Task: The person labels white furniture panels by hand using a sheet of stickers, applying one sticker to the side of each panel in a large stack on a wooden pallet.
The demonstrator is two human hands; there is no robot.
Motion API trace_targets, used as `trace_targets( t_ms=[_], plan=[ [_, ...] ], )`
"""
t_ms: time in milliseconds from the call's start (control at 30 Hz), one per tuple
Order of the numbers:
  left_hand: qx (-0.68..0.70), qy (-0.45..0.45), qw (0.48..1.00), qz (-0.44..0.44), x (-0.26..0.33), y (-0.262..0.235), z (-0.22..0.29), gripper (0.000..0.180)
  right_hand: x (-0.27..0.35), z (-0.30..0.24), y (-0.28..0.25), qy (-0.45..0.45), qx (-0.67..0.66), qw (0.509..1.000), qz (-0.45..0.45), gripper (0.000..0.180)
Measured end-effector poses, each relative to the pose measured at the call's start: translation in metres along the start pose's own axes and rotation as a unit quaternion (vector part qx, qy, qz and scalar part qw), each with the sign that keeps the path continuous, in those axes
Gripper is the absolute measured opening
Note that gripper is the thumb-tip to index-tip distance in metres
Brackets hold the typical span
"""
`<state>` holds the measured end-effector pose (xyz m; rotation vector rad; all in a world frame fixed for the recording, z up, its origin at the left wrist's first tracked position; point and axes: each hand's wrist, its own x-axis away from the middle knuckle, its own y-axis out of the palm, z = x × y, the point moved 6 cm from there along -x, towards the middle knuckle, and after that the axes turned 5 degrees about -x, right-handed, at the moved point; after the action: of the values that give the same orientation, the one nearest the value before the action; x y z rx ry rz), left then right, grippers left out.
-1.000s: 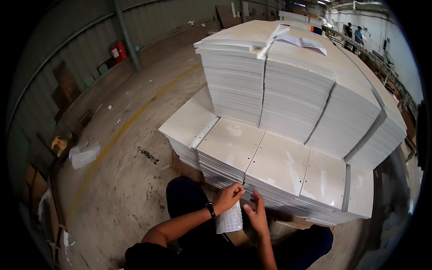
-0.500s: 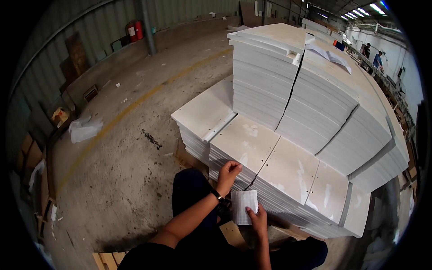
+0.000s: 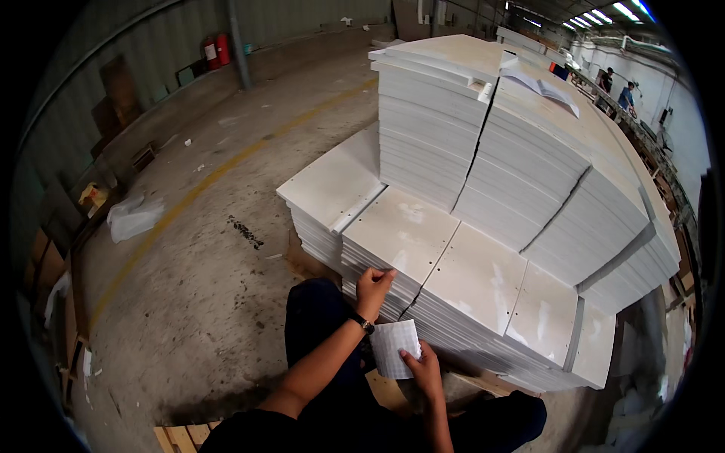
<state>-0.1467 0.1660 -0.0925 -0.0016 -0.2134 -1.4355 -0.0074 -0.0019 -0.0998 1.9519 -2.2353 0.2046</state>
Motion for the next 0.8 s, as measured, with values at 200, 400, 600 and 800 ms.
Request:
trace_targets(
  t_ms=[200,400,600,800],
  plan=[
    [-0.184,0.288,0.865,-0.366,0.094,0.058,0.043,0.019,0.033,-0.034,-0.045,-0.064,0.246,0.965,0.065,0.025],
    [-0.270,0.198,0.806,-0.488,0.126,0.074,0.008,0.014,0.048,-0.044,-0.068,0.007,0.175,0.977,0.122,0.022],
    [-0.262,0.125,0.849,-0.442,0.113,0.064,0.002,0.020,0.044,-0.019,-0.094,0.028,0.078,0.975,0.206,0.021],
    [-0.338,0.263,0.804,-0.412,0.111,0.055,0.006,0.032,0.026,0.011,-0.083,0.038,-0.013,0.981,0.189,0.019]
  ],
)
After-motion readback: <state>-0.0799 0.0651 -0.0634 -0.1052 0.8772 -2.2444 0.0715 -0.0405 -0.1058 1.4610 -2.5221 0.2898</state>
